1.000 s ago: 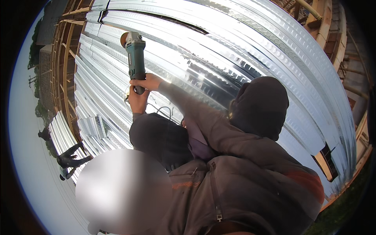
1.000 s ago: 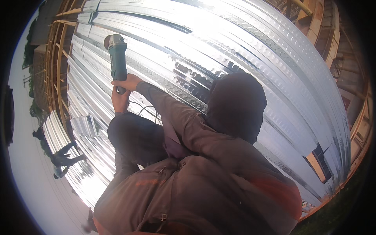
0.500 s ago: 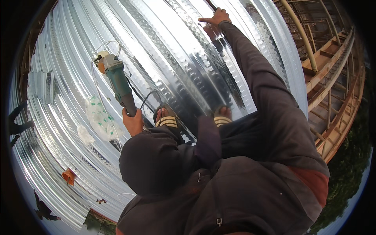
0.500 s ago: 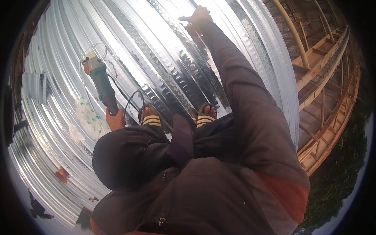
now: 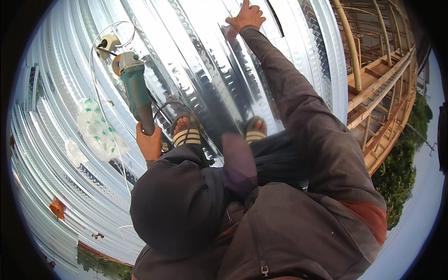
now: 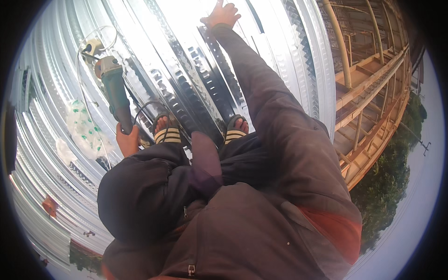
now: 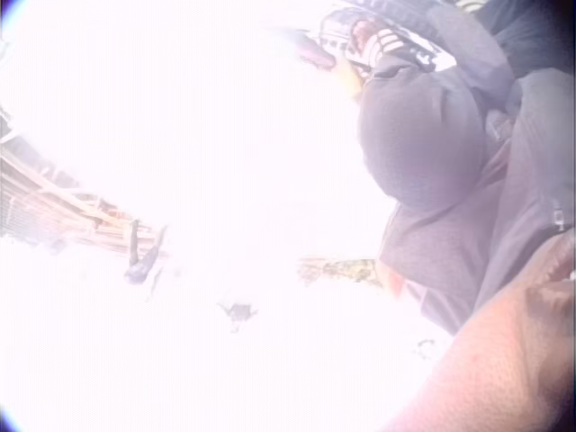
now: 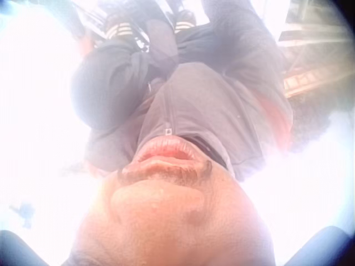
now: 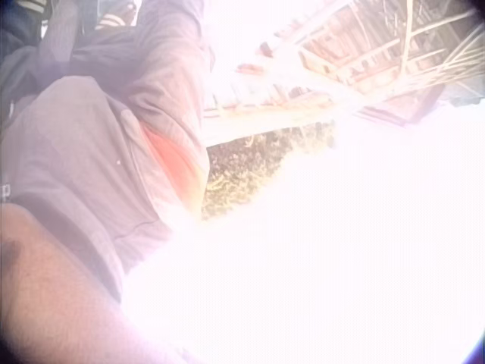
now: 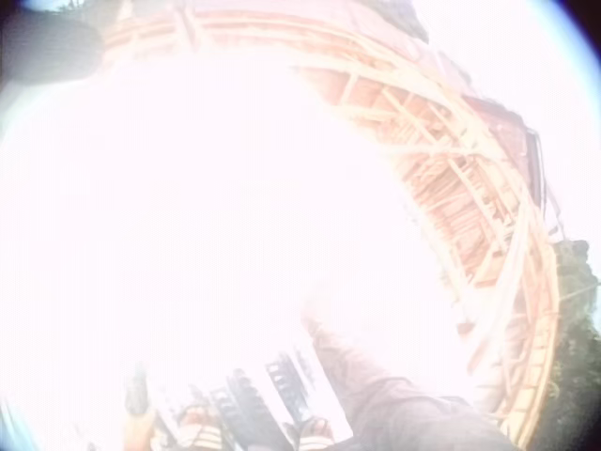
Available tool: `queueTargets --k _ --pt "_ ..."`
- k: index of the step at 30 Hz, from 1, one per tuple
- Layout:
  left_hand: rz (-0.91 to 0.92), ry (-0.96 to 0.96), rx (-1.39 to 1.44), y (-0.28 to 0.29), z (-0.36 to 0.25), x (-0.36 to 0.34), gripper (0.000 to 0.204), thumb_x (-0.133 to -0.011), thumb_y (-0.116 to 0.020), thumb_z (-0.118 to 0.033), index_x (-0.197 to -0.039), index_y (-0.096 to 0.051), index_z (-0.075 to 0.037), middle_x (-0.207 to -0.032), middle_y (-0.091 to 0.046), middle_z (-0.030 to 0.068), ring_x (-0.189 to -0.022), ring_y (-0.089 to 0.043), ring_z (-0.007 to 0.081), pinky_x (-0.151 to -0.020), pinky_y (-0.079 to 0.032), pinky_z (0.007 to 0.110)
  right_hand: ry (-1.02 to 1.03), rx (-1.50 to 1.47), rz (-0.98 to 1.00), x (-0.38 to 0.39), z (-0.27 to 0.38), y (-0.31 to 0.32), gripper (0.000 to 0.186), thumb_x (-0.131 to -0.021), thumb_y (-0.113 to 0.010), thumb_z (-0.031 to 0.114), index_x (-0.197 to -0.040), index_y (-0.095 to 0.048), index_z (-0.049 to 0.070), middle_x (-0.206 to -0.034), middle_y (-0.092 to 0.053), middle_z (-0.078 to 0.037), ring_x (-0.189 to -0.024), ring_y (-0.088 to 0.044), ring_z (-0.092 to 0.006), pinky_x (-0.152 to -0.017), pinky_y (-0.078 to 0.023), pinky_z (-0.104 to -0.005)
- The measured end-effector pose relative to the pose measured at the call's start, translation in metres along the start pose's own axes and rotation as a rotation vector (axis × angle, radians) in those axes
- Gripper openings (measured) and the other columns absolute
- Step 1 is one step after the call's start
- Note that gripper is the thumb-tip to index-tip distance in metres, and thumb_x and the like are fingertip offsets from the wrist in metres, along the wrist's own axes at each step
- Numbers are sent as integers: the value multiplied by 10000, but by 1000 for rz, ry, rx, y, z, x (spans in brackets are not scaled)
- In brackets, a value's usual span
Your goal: The person uses an angle grinder to cut a corrugated metal sheet on a roof. They guide the tool along the sheet, repositioning as needed, and remove a cut section by hand.
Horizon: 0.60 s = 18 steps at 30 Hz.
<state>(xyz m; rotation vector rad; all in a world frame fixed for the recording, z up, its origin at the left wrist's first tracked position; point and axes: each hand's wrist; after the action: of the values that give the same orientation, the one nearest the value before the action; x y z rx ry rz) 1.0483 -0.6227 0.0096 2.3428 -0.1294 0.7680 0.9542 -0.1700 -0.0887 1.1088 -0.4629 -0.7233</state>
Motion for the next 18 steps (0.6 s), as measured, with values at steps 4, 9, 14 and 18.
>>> queueTargets --k 4,9,14,18 --pt "-12 -211 -83 -6 4 -7 579 -748 -692 -167 -1222 -508 110 -806 -673 167 -678 -639 217 -663 -510 346 64 -174 -249 18 29 17 762 -740 -725 463 -1275 -493 -28 -1177 -500 -202 -1023 -553 -304 -872 -486 -422" --pt "208 -379 -427 -15 -41 -6 599 -732 -712 -215 -1265 -509 -33 -848 -690 249 -818 -682 430 -700 -541 464 -534 -642 -280 95 12 49 405 -816 -631 228 -1138 -543 -2 -955 -546 -108 -820 -544 -210 -762 -471 -383" --pt "363 -587 -743 -47 -70 -11 664 -772 -739 -247 -1340 -433 -89 -811 -698 198 -771 -689 399 -674 -541 482 -906 -1348 906 246 33 60 599 -836 -724 528 -1178 -555 67 -1151 -586 -109 -1021 -595 -204 -851 -490 -366" --pt "478 -693 -889 -76 -81 -12 622 -792 -739 -249 -1305 -429 -86 -800 -699 181 -752 -692 388 -668 -544 479 -910 -1962 700 249 59 35 579 -901 -693 454 -1250 -496 36 -1174 -571 -139 -1075 -594 -277 -947 -477 -422"
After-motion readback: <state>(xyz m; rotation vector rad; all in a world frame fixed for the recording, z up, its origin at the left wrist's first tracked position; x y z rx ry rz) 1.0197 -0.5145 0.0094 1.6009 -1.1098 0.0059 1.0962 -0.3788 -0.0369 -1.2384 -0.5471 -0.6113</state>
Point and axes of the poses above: each hand's wrist, its own x-axis away from the middle knuckle, its own y-axis out of the back of the hand, z = x × y
